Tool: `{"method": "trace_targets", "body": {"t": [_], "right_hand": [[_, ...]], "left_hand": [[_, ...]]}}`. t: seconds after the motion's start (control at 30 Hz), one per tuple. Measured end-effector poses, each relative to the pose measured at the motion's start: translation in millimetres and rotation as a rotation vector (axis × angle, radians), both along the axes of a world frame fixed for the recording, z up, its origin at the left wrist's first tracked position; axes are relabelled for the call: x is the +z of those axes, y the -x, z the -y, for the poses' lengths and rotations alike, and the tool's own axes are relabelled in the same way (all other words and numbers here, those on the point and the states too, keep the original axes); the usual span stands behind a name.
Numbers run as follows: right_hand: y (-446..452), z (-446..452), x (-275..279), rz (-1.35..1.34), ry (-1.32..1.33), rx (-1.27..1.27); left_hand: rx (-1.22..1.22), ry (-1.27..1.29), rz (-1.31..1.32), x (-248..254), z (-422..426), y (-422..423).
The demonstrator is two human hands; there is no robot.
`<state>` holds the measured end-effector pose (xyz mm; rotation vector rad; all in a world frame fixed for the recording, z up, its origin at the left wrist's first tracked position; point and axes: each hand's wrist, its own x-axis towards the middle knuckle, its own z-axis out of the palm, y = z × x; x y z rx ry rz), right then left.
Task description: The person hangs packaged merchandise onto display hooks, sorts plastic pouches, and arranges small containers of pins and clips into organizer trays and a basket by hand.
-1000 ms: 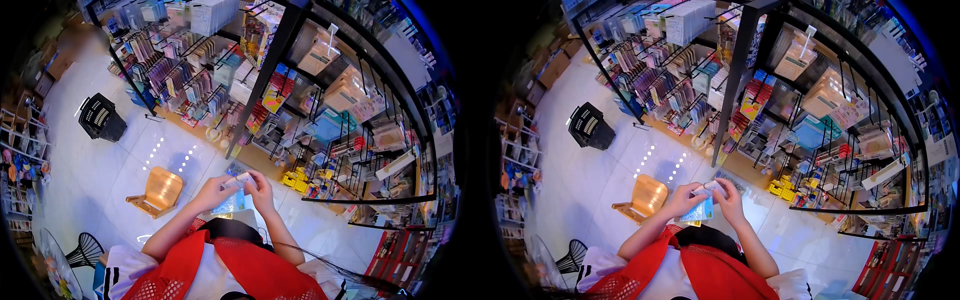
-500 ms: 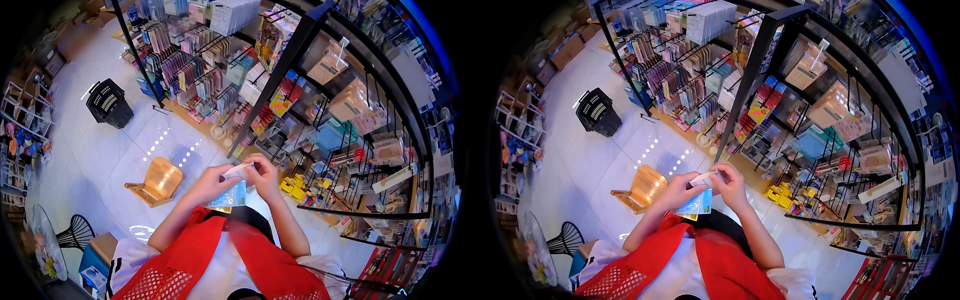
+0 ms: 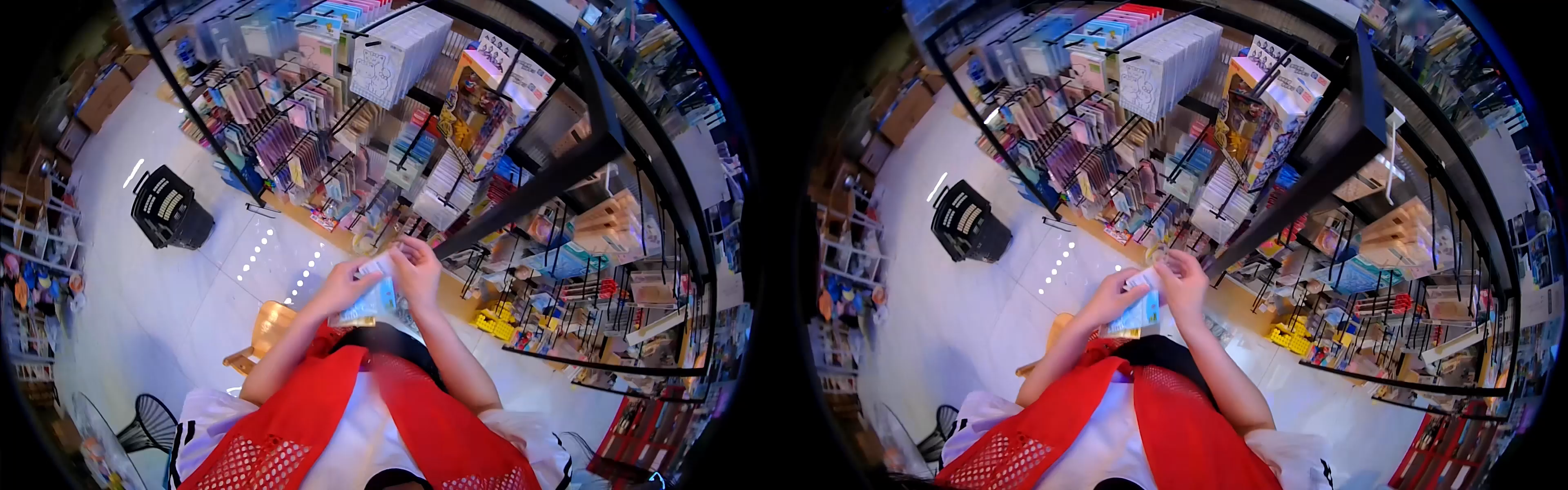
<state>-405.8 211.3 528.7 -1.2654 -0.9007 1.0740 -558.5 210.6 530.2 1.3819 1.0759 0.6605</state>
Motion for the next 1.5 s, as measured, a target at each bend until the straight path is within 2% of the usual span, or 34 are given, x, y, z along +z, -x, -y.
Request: {"method": "trace_targets", "body": {"t": [0.03,0.07,0.17,0.2,0.3,0.37,0.43,0.63,0.7,0.83,0.93,1.0,1.13,1.43,1.5], "right_hand": [[8.7,-16.0,-17.1,0.112,0.020,-0.045],[20.2,-33.2,-24.0,0.104,0.005,-0.116],[40.2,-79.4,-23.2,0.347,0.015,-0.214],[43.4,-92.3,-23.0,0.443,-0.005,-0.264],[47.4,-119.2,-25.2,0.415,-0.044,-0.376],[41.6,-129.3,-35.6,0.548,-0.003,-0.441],[41.9,-134.5,-17.7,0.605,0.094,-0.469],[49.3,-141.5,-23.6,0.627,0.102,-0.646],[42.5,-147.5,-24.0,0.640,0.134,-0.617],[31.9,-160.8,-20.8,0.726,0.135,-0.551],[35.9,-162.9,-9.4,0.619,0.180,-0.530],[35.7,-158.7,-26.8,0.761,0.092,-0.512],[33.6,-151.5,-43.5,0.924,-0.059,-0.501],[35.1,-137.3,-39.9,0.834,-0.138,-0.365],[39.2,-123.1,-37.1,0.812,-0.109,-0.329]], "left_hand": [[-0.014,0.008,-0.058,-2.5,-21.0,7.6],[-0.028,0.013,-0.117,-6.2,-38.8,13.2],[0.052,-0.092,0.022,-53.2,-87.9,21.7],[0.067,-0.266,-0.115,-52.0,-100.6,22.3],[0.023,-0.220,0.020,-62.5,-136.8,18.1],[-0.054,-0.167,0.017,-60.7,-153.5,14.9],[-0.104,-0.136,0.039,-63.1,-167.6,10.4],[-0.161,-0.156,0.070,-66.0,-185.3,3.8],[-0.169,-0.237,0.035,-67.8,-189.5,1.9],[-0.151,-0.199,0.020,-91.2,-207.8,-9.6],[-0.107,-0.281,0.003,-98.9,-219.1,-21.0],[-0.097,-0.372,-0.029,-91.9,-223.3,-27.1],[-0.090,-0.330,-0.074,-88.0,-228.1,-38.7],[-0.058,-0.353,-0.064,-78.7,-243.7,-53.6],[-0.065,-0.360,-0.042,-97.7,-248.8,-50.8]]}}
